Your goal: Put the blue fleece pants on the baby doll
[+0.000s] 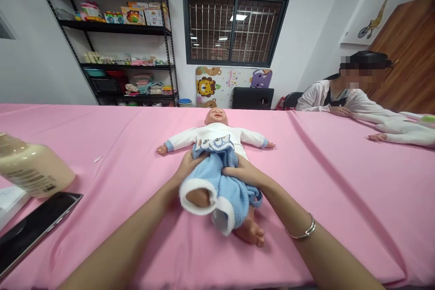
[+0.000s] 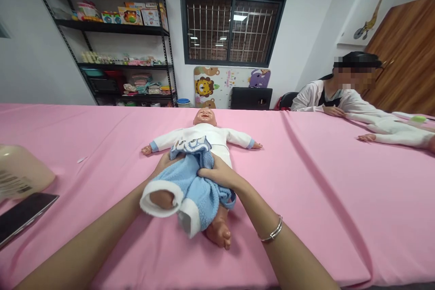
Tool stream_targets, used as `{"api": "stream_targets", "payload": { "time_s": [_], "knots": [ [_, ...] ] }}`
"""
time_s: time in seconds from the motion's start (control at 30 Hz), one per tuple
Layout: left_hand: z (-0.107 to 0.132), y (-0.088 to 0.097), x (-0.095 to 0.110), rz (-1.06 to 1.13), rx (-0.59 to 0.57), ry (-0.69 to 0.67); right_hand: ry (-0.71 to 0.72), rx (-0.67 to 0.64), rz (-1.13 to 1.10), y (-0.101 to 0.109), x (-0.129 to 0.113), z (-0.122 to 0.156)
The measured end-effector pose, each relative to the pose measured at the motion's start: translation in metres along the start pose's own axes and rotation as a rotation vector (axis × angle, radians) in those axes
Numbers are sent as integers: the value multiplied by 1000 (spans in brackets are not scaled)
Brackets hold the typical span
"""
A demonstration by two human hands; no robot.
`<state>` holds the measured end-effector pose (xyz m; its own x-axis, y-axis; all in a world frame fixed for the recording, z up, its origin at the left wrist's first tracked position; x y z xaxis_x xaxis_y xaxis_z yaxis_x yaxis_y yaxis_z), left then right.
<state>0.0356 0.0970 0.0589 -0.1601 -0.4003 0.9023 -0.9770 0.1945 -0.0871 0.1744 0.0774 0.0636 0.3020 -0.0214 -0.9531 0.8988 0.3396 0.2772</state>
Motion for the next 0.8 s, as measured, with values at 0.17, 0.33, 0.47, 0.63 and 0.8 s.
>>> {"api": "stream_targets", "payload": {
  "time_s": [0.17,0.33,0.47,0.63,0.8],
  "knots": [
    [0,-5,21,-131,-145,-94,-124,-5,-276,2,12,2],
    [7,-19,29,-128,-314,-91,-166,71,-547,8,16,2],
    [10,-22,33,-179,-233,-126,-161,64,-663,10,20,-2],
    [9,-15,35,-304,-84,-230,-154,70,-683,11,25,-8],
    [6,-3,38,-362,63,-321,-150,69,-596,8,27,-10]
  ]
}}
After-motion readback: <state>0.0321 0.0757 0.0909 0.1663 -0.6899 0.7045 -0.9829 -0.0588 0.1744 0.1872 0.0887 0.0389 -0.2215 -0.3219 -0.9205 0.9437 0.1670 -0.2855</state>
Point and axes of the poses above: each hand's wrist, its own z-axis away from the middle knuckle, its own y-axis out of the back of the hand, x = y × z, the point moved 8 cm from there along -z, towards the middle knuckle, and after that the axes turned 15 degrees about -y, right-handed, at the moved point
